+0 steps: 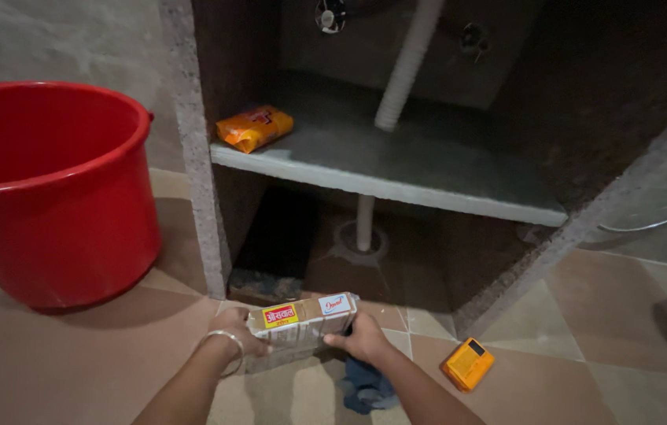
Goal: The person wipes orange soap bars with a blue cloth and stacks them on a shelf underneath a bathroom sink.
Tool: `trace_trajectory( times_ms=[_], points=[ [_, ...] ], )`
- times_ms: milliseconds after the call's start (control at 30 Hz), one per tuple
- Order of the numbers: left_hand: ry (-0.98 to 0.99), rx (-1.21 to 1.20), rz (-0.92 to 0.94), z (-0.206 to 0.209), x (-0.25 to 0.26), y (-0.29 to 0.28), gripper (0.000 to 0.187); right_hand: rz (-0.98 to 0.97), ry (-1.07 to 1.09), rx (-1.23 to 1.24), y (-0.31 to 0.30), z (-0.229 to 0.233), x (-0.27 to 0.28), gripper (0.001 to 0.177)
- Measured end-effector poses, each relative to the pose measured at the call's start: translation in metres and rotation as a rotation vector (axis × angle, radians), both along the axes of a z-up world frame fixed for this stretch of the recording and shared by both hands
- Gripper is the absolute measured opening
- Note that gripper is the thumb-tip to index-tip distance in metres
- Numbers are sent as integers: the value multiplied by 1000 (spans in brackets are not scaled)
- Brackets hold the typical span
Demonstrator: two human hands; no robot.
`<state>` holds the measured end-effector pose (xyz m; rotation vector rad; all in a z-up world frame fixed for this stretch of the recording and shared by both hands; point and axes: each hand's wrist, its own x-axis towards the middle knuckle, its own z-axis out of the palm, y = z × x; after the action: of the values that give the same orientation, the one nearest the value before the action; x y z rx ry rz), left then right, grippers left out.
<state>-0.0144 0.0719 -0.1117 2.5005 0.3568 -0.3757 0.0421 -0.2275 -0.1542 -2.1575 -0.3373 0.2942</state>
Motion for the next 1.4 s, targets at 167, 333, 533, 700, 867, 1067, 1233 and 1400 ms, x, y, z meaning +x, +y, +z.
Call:
trace_trajectory(
  times_ms=[167, 333, 533, 700, 867, 1067, 1233, 1400],
  points=[
    [-124, -384, 180, 8, -26, -4, 69, 4, -112, -53, 3, 29, -24, 53],
    [-347, -536, 131, -1, -39, -9, 68, 11, -32, 2, 2, 42, -34, 49],
    [-458, -379, 48, 3, -27, -9, 64, 22, -134, 126, -1, 58, -44, 52],
    [-560, -321, -5, 56, -20, -18, 54, -37, -159, 204, -4, 90, -44, 52],
    [-944, -295, -230, 128, -9, -24, 44, -47, -442, 271, -6, 141, -41, 46],
    [-1070, -204, -225, 226, -27, -41, 42, -190, -600, 179, -16, 230, -41, 52],
    [-1225, -256, -188, 285, -24, -62, 42, -258, -676, 126, -26, 311, -55, 53],
    [-1433, -338, -255, 327, 5, -73, 42, -251, -888, 266, -30, 359, -47, 41]
  ],
)
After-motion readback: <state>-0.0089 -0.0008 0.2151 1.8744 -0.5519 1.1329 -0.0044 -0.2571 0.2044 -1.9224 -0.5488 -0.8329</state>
